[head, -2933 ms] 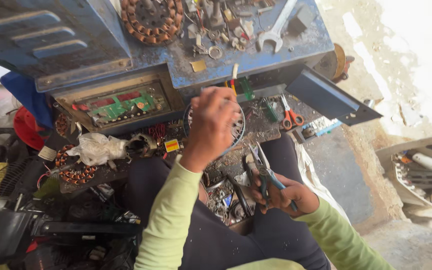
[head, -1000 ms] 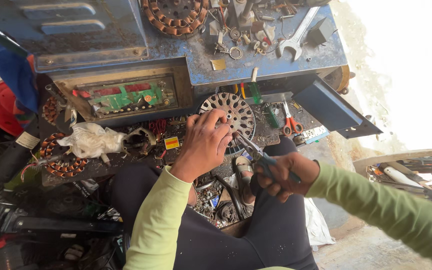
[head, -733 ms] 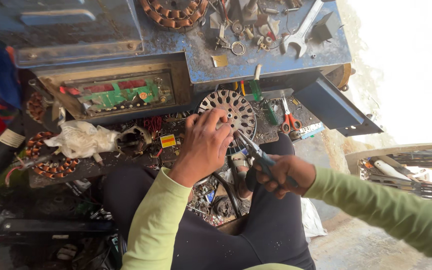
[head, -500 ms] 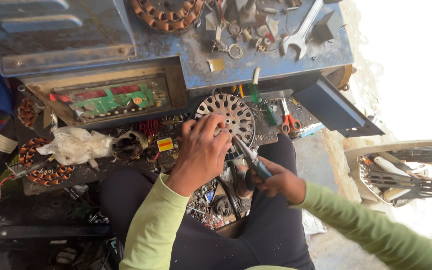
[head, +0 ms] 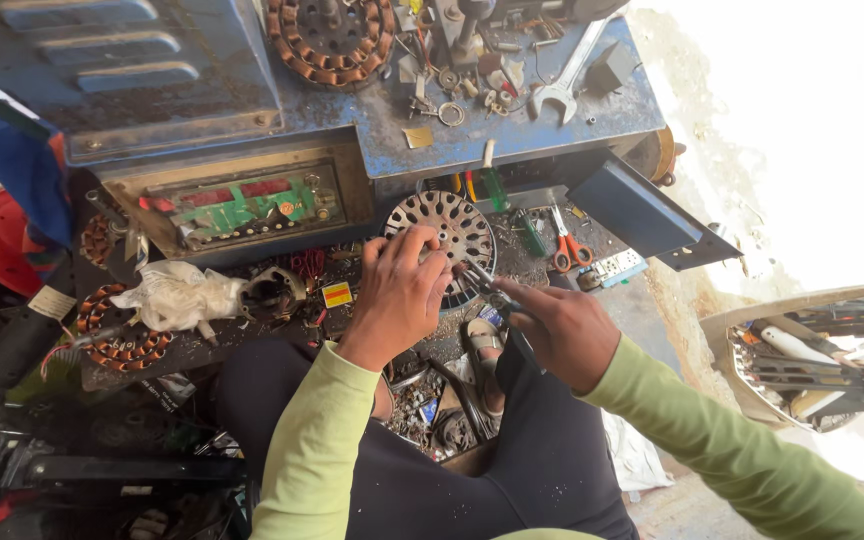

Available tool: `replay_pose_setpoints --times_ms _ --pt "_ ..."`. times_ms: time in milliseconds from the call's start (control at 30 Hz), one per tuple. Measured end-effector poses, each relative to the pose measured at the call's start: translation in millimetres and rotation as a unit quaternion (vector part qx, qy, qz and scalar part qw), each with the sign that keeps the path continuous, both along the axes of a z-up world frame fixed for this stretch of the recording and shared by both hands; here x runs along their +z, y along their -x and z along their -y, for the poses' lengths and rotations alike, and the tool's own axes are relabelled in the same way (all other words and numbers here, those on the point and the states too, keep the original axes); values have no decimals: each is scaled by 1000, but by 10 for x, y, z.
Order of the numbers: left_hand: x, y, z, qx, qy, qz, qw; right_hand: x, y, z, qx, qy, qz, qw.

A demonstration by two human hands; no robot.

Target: The person uses pliers to pull wires from a fan motor stator, picks up components from a small container on the ground, and wipes the stator with a cloth.

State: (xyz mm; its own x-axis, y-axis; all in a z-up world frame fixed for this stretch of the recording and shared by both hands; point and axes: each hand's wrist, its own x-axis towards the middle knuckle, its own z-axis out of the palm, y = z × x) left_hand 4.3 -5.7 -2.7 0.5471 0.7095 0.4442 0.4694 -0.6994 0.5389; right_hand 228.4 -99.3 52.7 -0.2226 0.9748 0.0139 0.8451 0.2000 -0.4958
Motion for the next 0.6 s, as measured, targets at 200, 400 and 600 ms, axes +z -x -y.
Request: replay_pose_setpoints --times_ms 200,400,600 --pt "-40 23 19 -2 -11 10 1000 238 112 -59 -7 21 56 998" --pt "-35 29 9 -1 11 7 1000 125 115 -125 30 -48 7 998" --pt "52 26 -15 -4 31 -2 1000 -44 305 16 -85 -41 7 996"
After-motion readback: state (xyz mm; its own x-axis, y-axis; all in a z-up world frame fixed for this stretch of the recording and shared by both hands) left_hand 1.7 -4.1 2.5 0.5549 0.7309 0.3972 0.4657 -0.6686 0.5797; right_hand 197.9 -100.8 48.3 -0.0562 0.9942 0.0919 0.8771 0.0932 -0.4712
